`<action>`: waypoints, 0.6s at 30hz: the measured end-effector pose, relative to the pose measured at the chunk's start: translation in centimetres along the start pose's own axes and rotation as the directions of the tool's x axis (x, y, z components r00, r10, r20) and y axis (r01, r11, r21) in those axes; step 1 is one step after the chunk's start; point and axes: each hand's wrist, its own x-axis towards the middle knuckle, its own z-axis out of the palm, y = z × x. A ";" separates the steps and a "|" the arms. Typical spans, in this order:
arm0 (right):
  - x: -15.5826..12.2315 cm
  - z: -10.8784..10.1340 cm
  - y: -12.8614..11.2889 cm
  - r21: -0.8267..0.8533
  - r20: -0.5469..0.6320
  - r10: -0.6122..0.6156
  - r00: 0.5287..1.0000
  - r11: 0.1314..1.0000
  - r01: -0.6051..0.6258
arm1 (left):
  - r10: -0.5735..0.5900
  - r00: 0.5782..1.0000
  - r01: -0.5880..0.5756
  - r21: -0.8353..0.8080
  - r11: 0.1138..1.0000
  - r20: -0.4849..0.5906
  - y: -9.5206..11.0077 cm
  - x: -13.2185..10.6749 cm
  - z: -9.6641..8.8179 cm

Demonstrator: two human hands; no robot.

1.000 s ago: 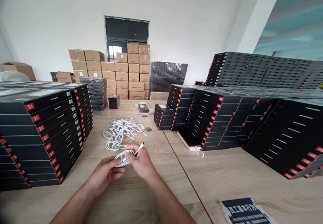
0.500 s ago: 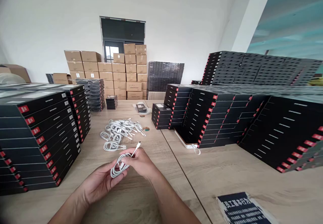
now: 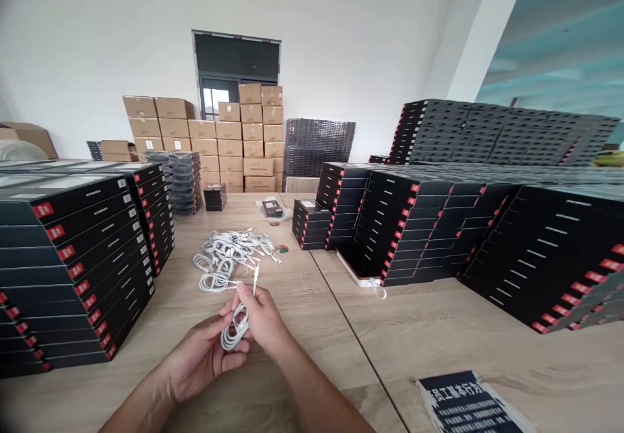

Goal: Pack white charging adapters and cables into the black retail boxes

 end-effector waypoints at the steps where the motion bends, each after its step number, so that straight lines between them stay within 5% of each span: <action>1: 0.1 0.0 0.2 -0.009 -0.027 0.002 1.000 1.000 -0.002 | -0.045 0.999 0.045 0.019 0.999 0.031 -0.1 0.0 0.1; 5: 0.1 -0.4 0.2 -0.022 -0.016 0.058 0.998 0.998 -0.058 | -0.164 0.983 0.166 -0.010 0.986 0.083 0.2 -0.3 0.1; 8: -0.5 -0.4 -0.5 -0.099 0.183 0.076 0.980 0.993 -0.059 | -0.162 0.985 0.165 -0.050 0.985 0.061 0.2 -0.5 -0.3; 13: -1.8 0.1 -2.1 -0.304 0.473 0.114 0.874 0.952 0.041 | -0.103 0.992 0.104 0.000 0.995 0.077 -0.3 -0.4 -1.4; 18: -1.7 0.0 -2.1 -0.258 0.375 0.044 0.926 0.964 0.059 | -0.068 0.993 0.069 -0.008 0.998 0.100 0.1 -0.6 -1.2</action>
